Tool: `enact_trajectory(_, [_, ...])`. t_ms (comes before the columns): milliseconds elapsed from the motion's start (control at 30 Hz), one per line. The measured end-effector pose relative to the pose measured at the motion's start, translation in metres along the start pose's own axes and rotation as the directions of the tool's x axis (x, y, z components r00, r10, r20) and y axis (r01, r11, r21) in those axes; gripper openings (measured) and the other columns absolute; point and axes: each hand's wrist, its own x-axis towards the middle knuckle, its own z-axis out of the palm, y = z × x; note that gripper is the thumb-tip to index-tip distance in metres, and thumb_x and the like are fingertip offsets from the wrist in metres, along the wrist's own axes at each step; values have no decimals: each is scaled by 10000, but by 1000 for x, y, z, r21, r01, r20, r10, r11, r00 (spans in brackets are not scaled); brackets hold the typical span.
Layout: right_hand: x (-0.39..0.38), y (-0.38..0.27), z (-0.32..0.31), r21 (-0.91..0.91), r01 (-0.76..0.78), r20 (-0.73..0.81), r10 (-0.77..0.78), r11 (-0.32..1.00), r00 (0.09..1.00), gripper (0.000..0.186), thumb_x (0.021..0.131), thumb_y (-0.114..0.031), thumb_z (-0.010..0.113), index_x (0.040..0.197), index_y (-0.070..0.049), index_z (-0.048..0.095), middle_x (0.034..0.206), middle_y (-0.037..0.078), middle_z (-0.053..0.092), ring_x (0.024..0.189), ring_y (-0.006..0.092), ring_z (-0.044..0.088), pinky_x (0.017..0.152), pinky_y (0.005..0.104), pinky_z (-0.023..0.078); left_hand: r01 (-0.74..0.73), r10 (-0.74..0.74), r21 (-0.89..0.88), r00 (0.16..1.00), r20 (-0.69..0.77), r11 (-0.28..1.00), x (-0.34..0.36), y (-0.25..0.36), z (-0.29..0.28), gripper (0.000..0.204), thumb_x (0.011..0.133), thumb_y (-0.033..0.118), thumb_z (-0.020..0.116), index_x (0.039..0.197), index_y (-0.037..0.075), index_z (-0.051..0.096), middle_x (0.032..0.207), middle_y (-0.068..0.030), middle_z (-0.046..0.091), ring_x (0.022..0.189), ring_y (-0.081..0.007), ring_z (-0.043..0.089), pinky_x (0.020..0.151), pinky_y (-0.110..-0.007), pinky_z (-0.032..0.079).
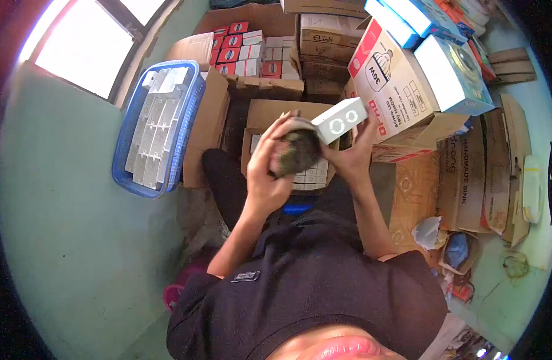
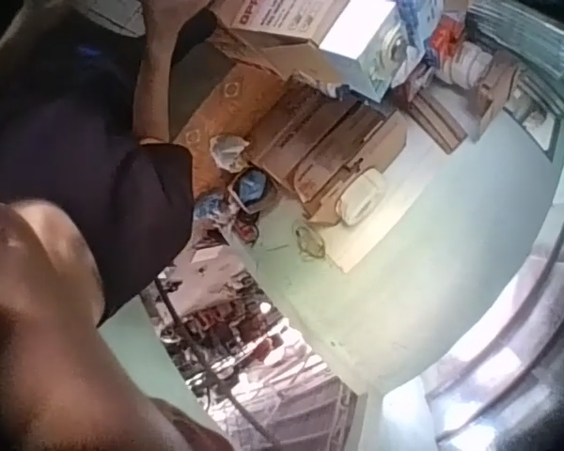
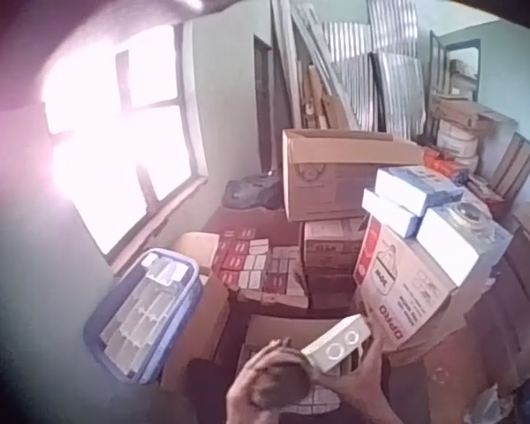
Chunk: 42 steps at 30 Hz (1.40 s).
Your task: Cleaning small white boxes with a cloth and placing them into a blue basket.
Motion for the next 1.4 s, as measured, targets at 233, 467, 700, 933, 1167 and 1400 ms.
enact_trajectory(233, [-16, -27, 23, 80, 4, 81, -10, 997, 997, 1202, 531, -197, 1028, 1496, 12, 342, 1388, 176, 473, 1282, 319, 536, 1099, 419, 454, 94, -130, -174, 970, -207, 980, 22, -38, 25, 485, 875, -81, 617, 1355, -18, 575, 1266, -142, 687, 1196, -208, 644, 1051, -340, 493])
enact_trajectory(467, [-18, -27, 15, 435, -299, 66, 302, 849, 951, 1114, 650, -108, 960, 1517, -16, 266, 1413, 169, 447, 1338, 283, 499, 1162, 448, 431, 132, -398, -710, 890, -222, 692, 50, -52, -5, 385, 1099, 240, 536, 1399, -1, 547, 1297, -154, 690, 1127, -232, 691, 933, -355, 562])
enact_trajectory(700, [-37, -8, 31, 541, -333, 198, 269, 772, 943, 1026, 695, -225, 913, 1497, -19, 308, 1400, 158, 513, 1355, 267, 513, 1144, 435, 428, 59, -72, -538, 997, -3, 841, -1, -38, 37, 591, 1111, 202, 448, 1630, -8, 260, 1650, -175, 373, 1533, -258, 352, 1253, -410, 291])
enact_trajectory(933, [-37, -19, 27, 559, -189, 321, 0, 807, 947, 1193, 647, -447, 944, 1558, 7, 321, 1485, 168, 499, 1368, 259, 512, 1156, 400, 403, 474, -623, -668, 782, 20, 574, 23, -50, 17, 424, 1159, 259, 391, 1504, 22, 461, 1421, -131, 605, 1233, -225, 651, 1029, -379, 552])
enact_trajectory(1167, [-27, 22, 22, 675, -323, 315, 137, 663, 939, 1100, 855, -592, 754, 1613, 75, 317, 1636, 153, 412, 1413, 238, 496, 1178, 380, 382, 210, -361, -572, 919, -162, 793, -3, -50, 26, 392, 1035, 24, 603, 1414, 19, 503, 1289, -73, 621, 1124, -146, 608, 940, -312, 518])
enact_trajectory(1400, [2, -58, -11, 355, -410, 429, 243, 840, 870, 841, 811, -187, 824, 1541, 26, 465, 1441, 142, 605, 1270, 199, 613, 1095, 354, 466, -98, 84, -60, 975, -207, 993, 12, -33, 13, 500, 922, 2, 677, 1396, -29, 519, 1313, -117, 651, 1187, -188, 632, 1051, -346, 503])
